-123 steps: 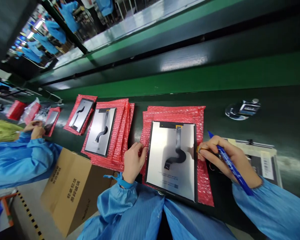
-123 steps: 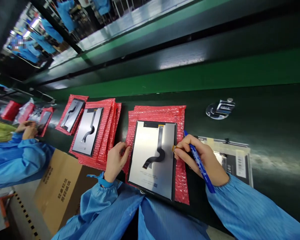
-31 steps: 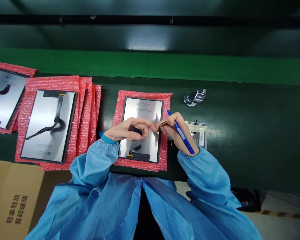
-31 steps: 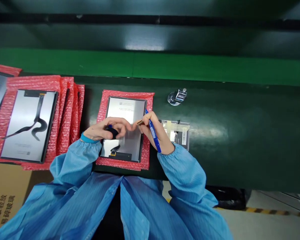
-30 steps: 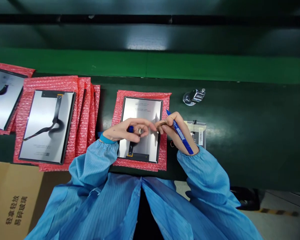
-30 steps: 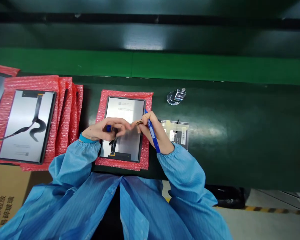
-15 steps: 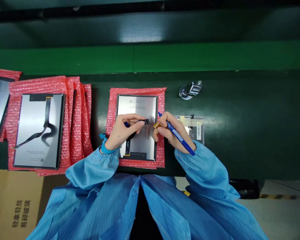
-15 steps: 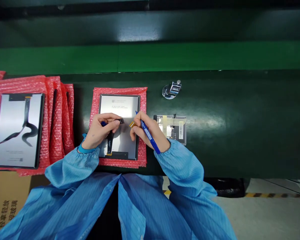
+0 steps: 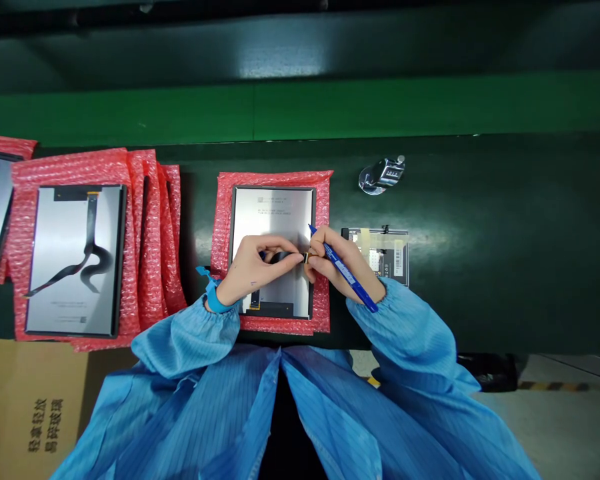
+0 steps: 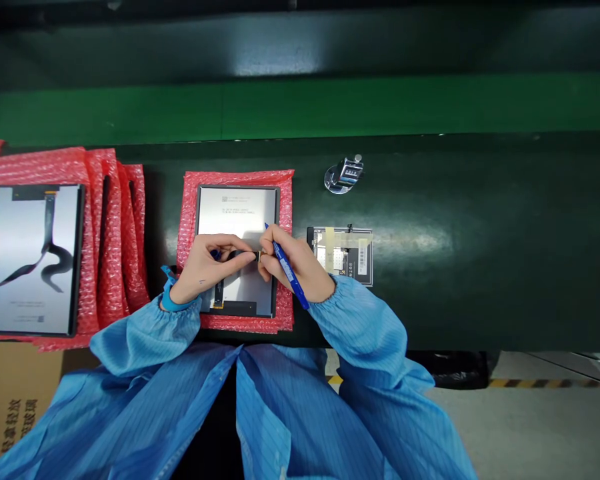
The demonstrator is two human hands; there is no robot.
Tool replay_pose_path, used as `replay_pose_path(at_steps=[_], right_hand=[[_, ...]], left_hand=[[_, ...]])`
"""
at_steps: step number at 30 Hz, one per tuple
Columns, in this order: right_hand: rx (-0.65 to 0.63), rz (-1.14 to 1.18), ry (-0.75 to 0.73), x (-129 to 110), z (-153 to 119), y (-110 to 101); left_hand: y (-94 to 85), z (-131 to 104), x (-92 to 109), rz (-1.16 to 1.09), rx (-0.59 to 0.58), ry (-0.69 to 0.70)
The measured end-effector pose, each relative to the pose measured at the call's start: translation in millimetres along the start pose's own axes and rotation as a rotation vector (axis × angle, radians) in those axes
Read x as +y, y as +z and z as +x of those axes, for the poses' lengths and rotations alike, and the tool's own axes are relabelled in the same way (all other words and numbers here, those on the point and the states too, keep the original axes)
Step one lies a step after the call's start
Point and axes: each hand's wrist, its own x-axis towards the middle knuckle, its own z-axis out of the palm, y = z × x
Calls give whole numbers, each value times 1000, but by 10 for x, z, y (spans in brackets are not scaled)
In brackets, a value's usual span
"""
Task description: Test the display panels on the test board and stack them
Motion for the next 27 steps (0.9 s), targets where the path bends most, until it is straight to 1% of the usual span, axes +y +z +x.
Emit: replay_pose_path(at_steps=[3,5,10,13,16,20,24,27], right_hand=[[9,-46,8,12,3,0],[-1,-19,7,23,8,-1],[-47,153,-6,45,24,-3],[-65,181,-15,47,29,-4],[-71,180,-6,55,27,-6],[-61,146,4,75,24,-1],[-51,113,2,80,24,18],[-47,79,-15,82,19,18]], left_hand=[[-6,-10,-1,23,-58,17],[-11,-12,8,12,-80,3],[-18,-1,41,-36,-72,-30],[-16,3,52,-45,-77,-42],[-10,-3,48,-33,-66,-51],[0,-16,21,-12,-47,-29],[-1,-11,9,-6,-52,-17],[-15,-1,27,-26,-77,-34]])
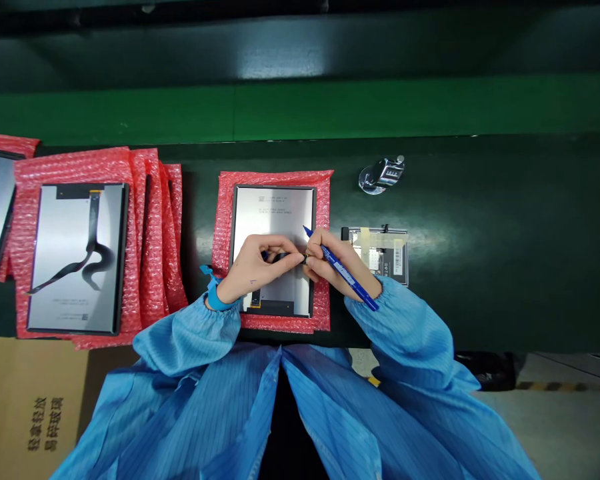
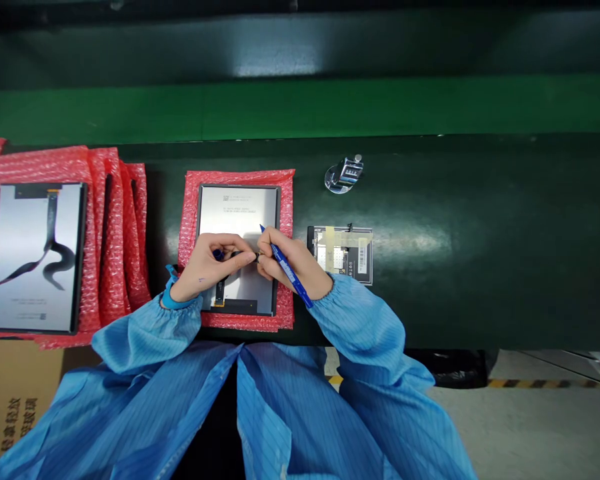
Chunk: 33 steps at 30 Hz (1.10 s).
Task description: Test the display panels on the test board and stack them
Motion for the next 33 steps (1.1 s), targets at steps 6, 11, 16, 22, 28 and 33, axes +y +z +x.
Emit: replay_pose_path(at_steps=[6,11,16,22,28,33], right_hand=[[-46,-54,-23,-6,-32,-7],[29,-240,-58,7,-20,34],[124,-341,-162,-88,-29,-9],[730,-673,-498,-201,-435,152],[233,-1021,-214,189,-730,553],[193,-1125,-201,316,-678,819]], left_hand=[[-41,-17,26,-63,-93,-11],[-6,-1,18,-85,-247,-22],[-168,-153,168,268,1,184],[-461,-786,108,700,357,-54],[-370,-908,-295,746,270,-268],[-296,-831,-126,675,311,-262]])
